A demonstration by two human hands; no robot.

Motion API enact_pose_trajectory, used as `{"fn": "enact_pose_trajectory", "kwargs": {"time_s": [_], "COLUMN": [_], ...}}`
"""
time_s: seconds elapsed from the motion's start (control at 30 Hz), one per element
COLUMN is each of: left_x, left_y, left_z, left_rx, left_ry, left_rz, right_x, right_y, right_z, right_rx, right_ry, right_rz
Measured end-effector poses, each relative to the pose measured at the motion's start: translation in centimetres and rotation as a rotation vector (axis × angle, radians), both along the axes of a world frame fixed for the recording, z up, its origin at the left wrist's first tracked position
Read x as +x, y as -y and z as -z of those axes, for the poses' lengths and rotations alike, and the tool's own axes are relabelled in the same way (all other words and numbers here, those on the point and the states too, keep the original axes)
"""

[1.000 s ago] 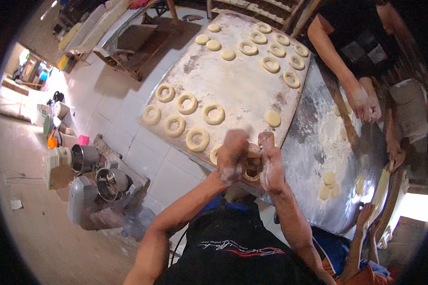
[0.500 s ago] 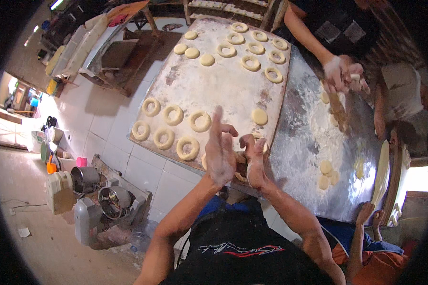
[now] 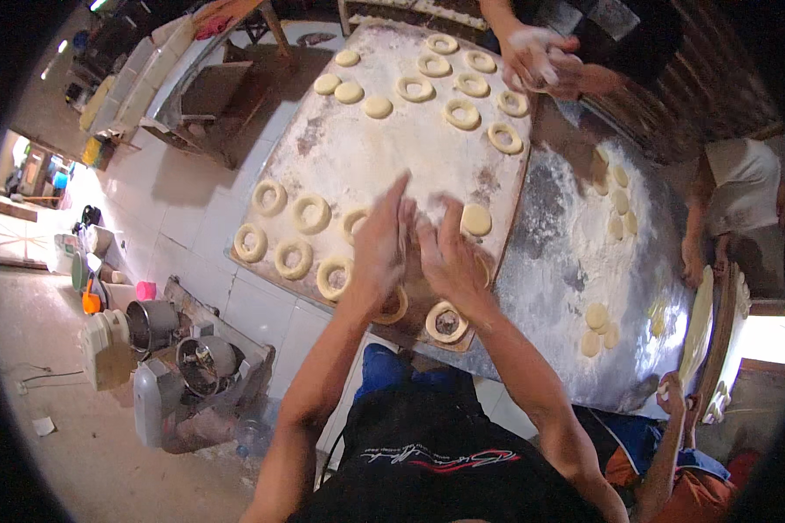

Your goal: The person shapes small dough balls into rings by hand and places them on a floured wooden board. Another person assists by rolling dough and arranging pieces nearby.

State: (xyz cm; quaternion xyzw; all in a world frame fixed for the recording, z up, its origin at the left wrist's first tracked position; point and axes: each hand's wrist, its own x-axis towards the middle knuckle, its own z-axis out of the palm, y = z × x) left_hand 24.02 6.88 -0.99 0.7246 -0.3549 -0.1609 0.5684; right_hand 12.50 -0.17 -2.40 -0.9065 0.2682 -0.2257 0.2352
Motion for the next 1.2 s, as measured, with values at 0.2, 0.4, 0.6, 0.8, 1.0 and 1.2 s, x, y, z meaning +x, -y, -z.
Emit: {"fn": "enact_pose_trajectory", "kwargs": {"time_s": [0.2,0.4,0.6,0.8,1.0,1.2], "left_x": [3.2,1.7,-2.1,-15.1,-25.8,-29.2], "left_y": [-0.6,-1.1,1.3,8.8,12.4,14.5], "left_z": [0.6,1.0,1.0,2.2,4.2,3.7], "left_rx": [0.287,0.410,0.089,-0.040,0.277,0.510], "left_ry": [0.583,0.719,0.271,0.235,0.853,0.594], "left_rz": [0.006,0.112,-0.106,0.429,0.817,0.384], "right_x": [-4.8,-4.5,-6.4,-20.8,-30.3,-35.8], "right_y": [5.3,7.9,8.0,10.2,7.8,5.4], "right_z": [-2.1,-1.4,0.2,-1.6,-0.7,-1.5], "right_rx": [0.414,0.196,0.533,0.300,0.035,0.520], "right_ry": [0.038,-0.478,-0.059,0.047,0.169,0.414], "right_rz": [0.441,0.221,-0.061,0.629,0.839,0.806]}}
